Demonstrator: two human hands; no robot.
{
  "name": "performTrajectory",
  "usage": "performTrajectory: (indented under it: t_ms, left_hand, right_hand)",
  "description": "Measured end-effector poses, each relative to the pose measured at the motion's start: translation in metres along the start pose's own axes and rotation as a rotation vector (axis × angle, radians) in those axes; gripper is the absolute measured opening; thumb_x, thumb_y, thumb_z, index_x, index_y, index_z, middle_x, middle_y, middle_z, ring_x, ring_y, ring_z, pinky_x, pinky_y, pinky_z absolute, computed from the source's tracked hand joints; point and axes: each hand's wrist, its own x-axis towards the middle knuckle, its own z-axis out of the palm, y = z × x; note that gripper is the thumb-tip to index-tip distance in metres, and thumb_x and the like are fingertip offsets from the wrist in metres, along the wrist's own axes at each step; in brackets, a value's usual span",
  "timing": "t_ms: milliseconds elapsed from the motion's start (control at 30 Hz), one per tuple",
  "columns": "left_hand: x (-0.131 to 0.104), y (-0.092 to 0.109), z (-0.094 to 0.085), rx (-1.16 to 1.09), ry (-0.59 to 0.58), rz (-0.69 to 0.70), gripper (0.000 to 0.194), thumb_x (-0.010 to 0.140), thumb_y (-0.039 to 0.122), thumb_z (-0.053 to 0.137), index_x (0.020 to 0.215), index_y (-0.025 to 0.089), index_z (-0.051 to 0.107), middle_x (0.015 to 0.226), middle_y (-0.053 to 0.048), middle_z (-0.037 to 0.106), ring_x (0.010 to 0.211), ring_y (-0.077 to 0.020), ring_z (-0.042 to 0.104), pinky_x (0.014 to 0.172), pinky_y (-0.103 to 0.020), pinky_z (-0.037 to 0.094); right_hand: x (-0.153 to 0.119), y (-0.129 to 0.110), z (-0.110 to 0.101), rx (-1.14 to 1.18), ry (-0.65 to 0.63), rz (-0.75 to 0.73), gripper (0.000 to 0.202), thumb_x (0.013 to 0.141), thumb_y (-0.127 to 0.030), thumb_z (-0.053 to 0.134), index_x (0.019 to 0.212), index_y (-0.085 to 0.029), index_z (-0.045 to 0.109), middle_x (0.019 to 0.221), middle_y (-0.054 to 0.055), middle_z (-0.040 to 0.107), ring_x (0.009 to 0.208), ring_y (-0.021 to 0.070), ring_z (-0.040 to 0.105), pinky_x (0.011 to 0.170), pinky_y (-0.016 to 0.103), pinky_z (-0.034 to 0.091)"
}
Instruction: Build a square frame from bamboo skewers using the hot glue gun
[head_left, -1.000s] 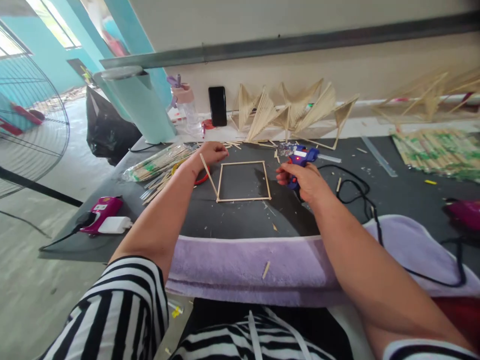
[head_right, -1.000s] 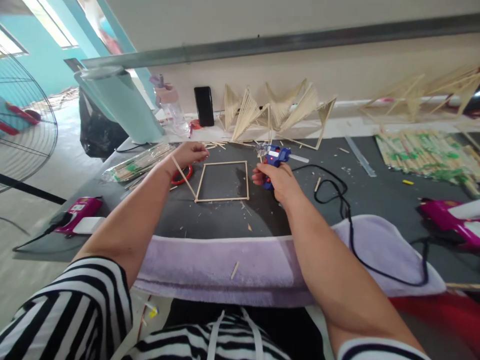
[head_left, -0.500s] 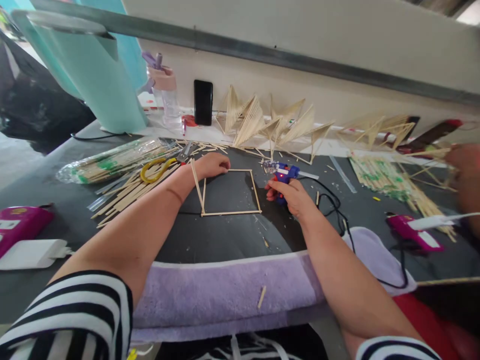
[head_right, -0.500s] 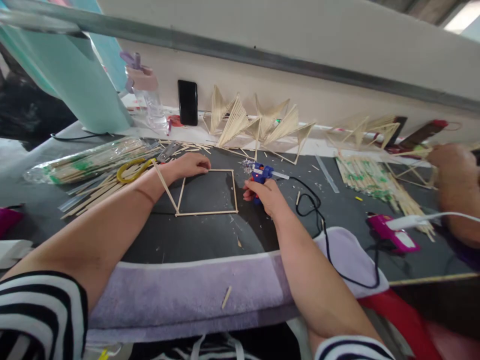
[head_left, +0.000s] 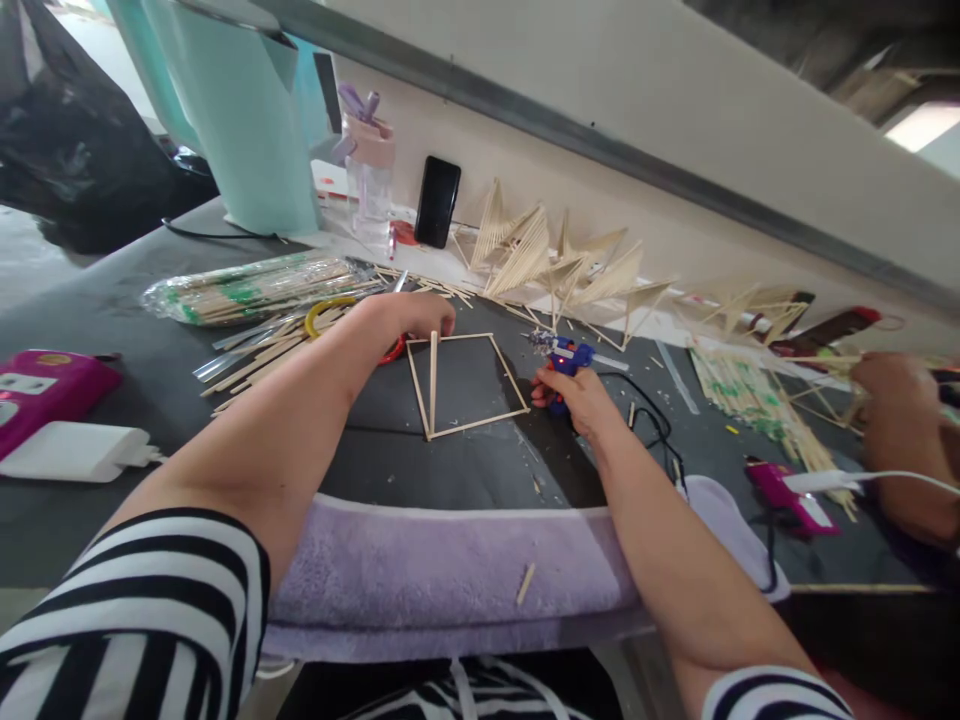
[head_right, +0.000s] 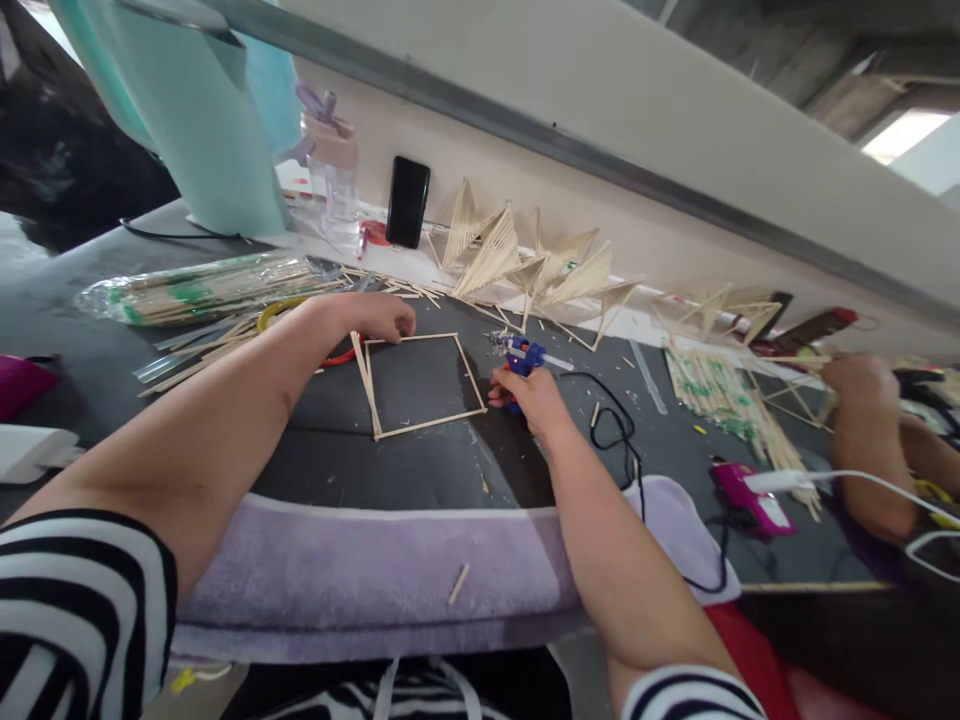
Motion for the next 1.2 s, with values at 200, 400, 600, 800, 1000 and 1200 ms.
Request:
performTrajectory:
  t_ms: [200, 400, 600, 800, 1000, 1200]
  left_hand:
    - [0.006, 0.003, 0.006, 0.070, 0.200, 0.069, 0.016, 0.066, 0.019, 0.068, 0.080, 0.020, 0.074, 0.077, -0.001, 0.071, 0.074, -0.0185, 0.060, 0.071, -0.025, 0.042]
    - [0.017, 0.015, 0.028, 0.237, 0.223, 0.111, 0.034, 0.082, 0.020, 0.055, 0.109, 0.018, 0.075, 0.109, -0.008, 0.075, 0.100, -0.0216, 0.066, 0.086, -0.026, 0.045]
    - [0.018, 0.024, 0.037, 0.368, 0.164, 0.126, 0.036, 0.087, 0.022, 0.052, 0.115, 0.018, 0.073, 0.115, -0.007, 0.073, 0.109, -0.0193, 0.065, 0.091, -0.024, 0.045]
    - [0.017, 0.029, 0.042, 0.381, 0.174, 0.130, 0.037, 0.090, 0.024, 0.048, 0.119, 0.021, 0.071, 0.118, -0.005, 0.071, 0.110, -0.0174, 0.064, 0.094, -0.023, 0.044]
    - [0.014, 0.034, 0.042, 0.399, 0.163, 0.108, 0.038, 0.092, 0.025, 0.047, 0.122, 0.022, 0.070, 0.119, -0.006, 0.070, 0.111, -0.0176, 0.063, 0.095, -0.023, 0.044]
    - [0.015, 0.033, 0.041, 0.384, 0.155, 0.110, 0.038, 0.091, 0.026, 0.048, 0.122, 0.024, 0.070, 0.119, -0.004, 0.071, 0.110, -0.0169, 0.064, 0.094, -0.022, 0.044]
  right_hand:
    - [0.018, -0.048, 0.017, -0.111, -0.053, 0.009, 0.017, 0.069, -0.020, 0.077, 0.074, -0.018, 0.061, 0.063, 0.000, 0.064, 0.049, 0.0117, 0.060, 0.047, 0.025, 0.056]
    - [0.039, -0.045, 0.017, -0.231, -0.165, 0.014, 0.014, 0.073, -0.020, 0.077, 0.072, -0.016, 0.063, 0.059, 0.000, 0.063, 0.046, 0.0108, 0.057, 0.045, 0.024, 0.055]
    - [0.041, -0.038, -0.007, -0.333, -0.197, 0.068, 0.020, 0.073, -0.028, 0.081, 0.072, -0.017, 0.065, 0.059, 0.002, 0.064, 0.048, 0.0121, 0.059, 0.047, 0.025, 0.055]
    - [0.041, -0.045, -0.023, -0.488, -0.240, 0.055, 0.026, 0.074, -0.037, 0.081, 0.071, -0.017, 0.065, 0.060, 0.003, 0.065, 0.049, 0.0122, 0.058, 0.044, 0.023, 0.049]
    - [0.046, -0.040, -0.021, -0.622, -0.220, 0.002, 0.030, 0.073, -0.043, 0.080, 0.069, -0.019, 0.063, 0.060, 0.003, 0.064, 0.053, 0.0152, 0.061, 0.047, 0.026, 0.049]
    - [0.051, -0.033, -0.021, -0.647, -0.158, -0.052, 0.035, 0.072, -0.049, 0.079, 0.065, -0.020, 0.062, 0.056, 0.002, 0.063, 0.049, 0.0158, 0.060, 0.046, 0.027, 0.048]
